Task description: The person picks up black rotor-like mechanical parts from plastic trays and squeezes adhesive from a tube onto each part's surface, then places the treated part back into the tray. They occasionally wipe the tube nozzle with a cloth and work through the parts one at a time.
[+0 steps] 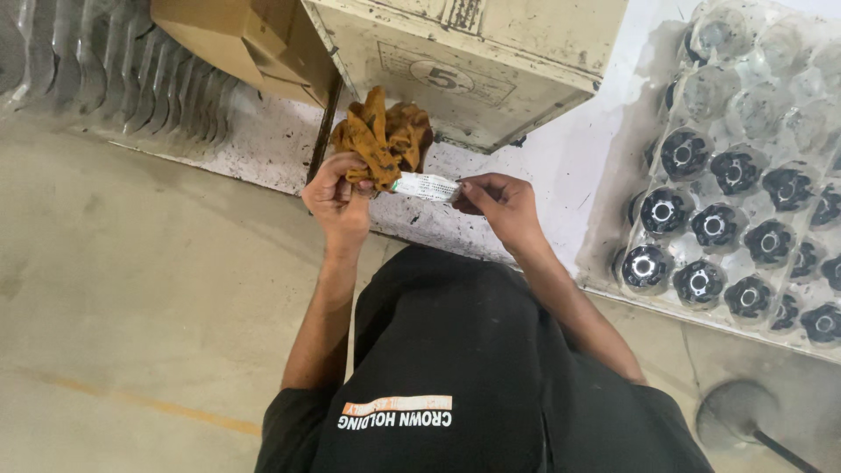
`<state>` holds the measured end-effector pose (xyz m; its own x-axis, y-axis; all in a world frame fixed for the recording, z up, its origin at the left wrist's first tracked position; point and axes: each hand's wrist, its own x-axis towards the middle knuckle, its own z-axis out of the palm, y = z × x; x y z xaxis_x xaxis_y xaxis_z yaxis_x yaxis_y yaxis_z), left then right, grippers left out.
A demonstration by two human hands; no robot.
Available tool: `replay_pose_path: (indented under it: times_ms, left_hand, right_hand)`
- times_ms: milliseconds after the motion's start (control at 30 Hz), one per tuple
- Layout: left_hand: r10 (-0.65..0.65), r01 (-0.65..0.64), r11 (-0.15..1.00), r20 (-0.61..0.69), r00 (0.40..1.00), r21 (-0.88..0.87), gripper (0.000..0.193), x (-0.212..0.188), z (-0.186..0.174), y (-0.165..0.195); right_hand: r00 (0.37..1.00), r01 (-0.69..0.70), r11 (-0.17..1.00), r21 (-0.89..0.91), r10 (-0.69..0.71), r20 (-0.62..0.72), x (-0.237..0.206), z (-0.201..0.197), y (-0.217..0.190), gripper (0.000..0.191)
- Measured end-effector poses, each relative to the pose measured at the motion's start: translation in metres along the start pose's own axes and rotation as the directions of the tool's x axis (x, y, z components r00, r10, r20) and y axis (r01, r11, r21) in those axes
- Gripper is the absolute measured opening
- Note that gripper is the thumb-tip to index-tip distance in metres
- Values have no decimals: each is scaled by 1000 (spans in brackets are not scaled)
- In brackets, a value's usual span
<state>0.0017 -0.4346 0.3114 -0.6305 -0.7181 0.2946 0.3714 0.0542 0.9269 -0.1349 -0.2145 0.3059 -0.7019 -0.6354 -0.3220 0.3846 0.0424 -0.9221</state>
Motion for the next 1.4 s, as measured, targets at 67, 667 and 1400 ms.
replay_pose_path:
  times_ms: [67, 667, 1400]
  left_hand:
    - [6, -5, 995, -6, 1000, 98, 12, 3, 6, 11]
    - [52, -51, 989, -2, 999, 140, 14, 6, 26, 31]
    - [-204, 205, 979, 92, 975, 0, 8, 15, 18, 21]
  right_hand:
    - [1000, -5, 999, -41, 5, -19, 1, 1, 5, 20]
    - [895, 417, 876, -243, -442, -58, -18, 13, 3, 30]
    - [887, 242, 878, -412, -28, 461, -25, -3, -29, 14]
